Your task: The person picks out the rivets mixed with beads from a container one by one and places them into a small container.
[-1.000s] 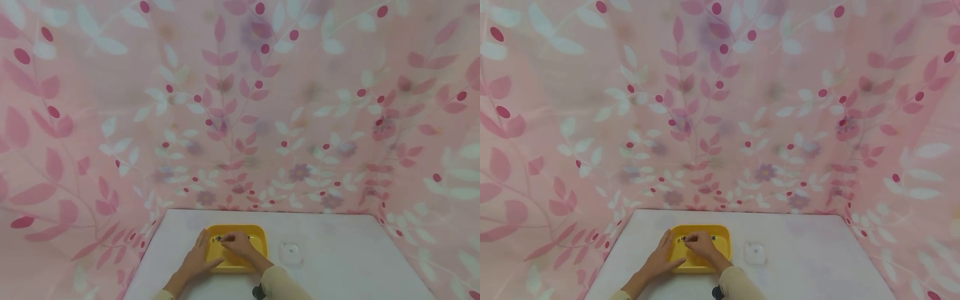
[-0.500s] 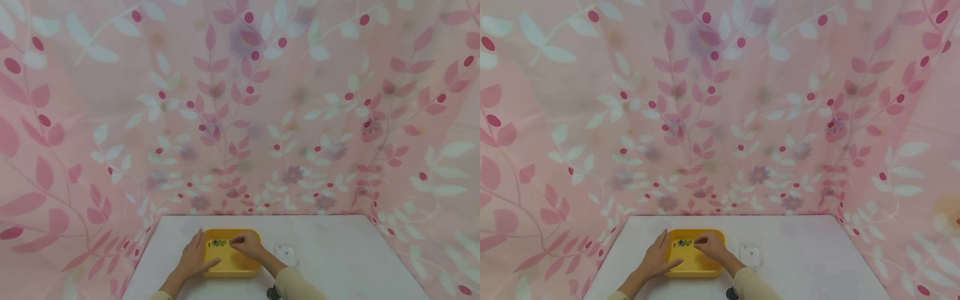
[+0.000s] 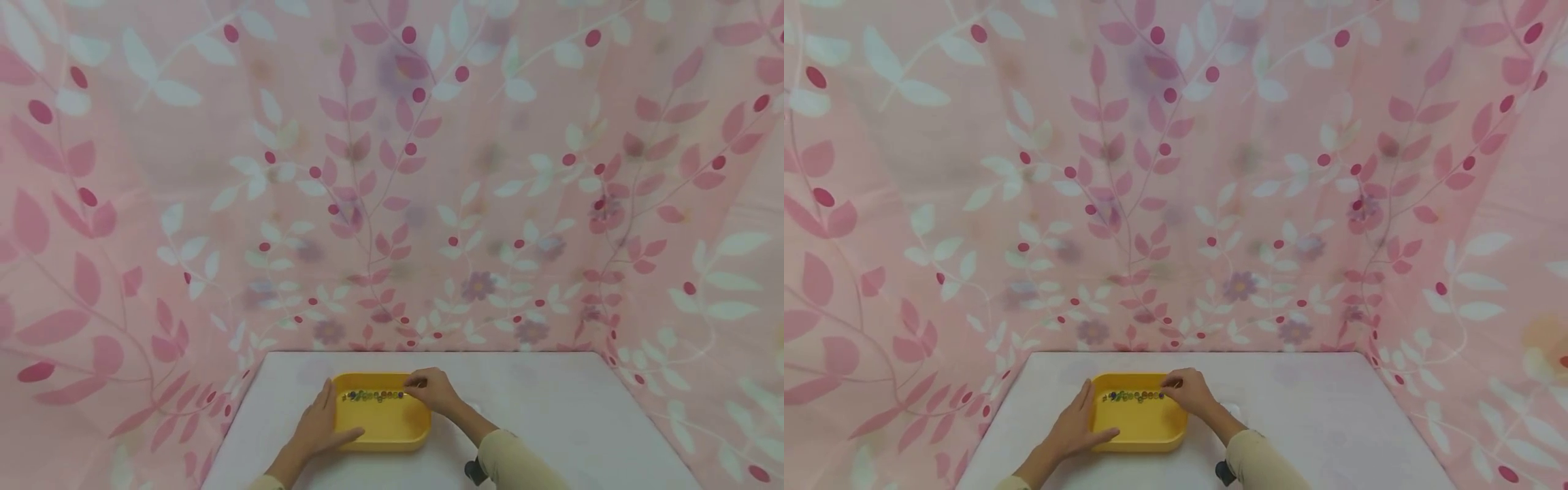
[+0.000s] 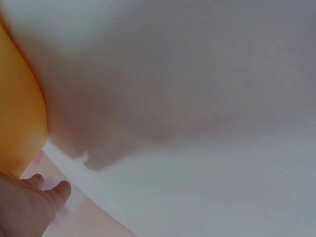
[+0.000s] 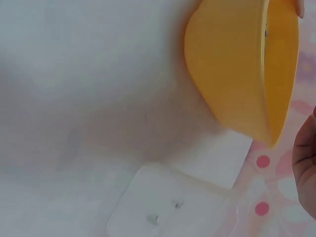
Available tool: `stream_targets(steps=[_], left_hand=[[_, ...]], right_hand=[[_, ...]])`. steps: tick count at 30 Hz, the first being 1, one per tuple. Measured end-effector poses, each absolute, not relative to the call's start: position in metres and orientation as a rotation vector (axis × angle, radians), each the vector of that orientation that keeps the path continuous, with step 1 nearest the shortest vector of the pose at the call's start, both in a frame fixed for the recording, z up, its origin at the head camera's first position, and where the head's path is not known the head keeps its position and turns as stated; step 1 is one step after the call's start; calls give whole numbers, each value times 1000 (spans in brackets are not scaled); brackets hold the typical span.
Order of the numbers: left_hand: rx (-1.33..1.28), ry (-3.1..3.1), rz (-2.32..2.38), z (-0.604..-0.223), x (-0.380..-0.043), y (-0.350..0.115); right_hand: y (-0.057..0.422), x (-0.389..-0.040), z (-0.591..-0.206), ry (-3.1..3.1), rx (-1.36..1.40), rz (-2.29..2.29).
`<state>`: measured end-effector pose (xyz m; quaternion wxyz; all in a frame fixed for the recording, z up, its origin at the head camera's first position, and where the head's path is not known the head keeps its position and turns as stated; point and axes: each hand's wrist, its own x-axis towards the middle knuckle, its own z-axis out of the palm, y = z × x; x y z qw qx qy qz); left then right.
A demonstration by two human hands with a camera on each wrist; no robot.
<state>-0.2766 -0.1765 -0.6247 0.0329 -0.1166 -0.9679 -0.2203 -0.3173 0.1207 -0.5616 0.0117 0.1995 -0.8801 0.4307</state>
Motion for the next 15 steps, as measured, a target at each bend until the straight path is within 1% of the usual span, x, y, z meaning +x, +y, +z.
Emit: stream_targets(steps=[8, 15], left_hand=[[-337, -2950, -693, -625, -271, -171], [-299, -2959, -752, -629, -273, -173]], right_hand=[[161, -319, -559, -2746, 538, 1321], [189, -321, -556, -2702, 444, 1328]])
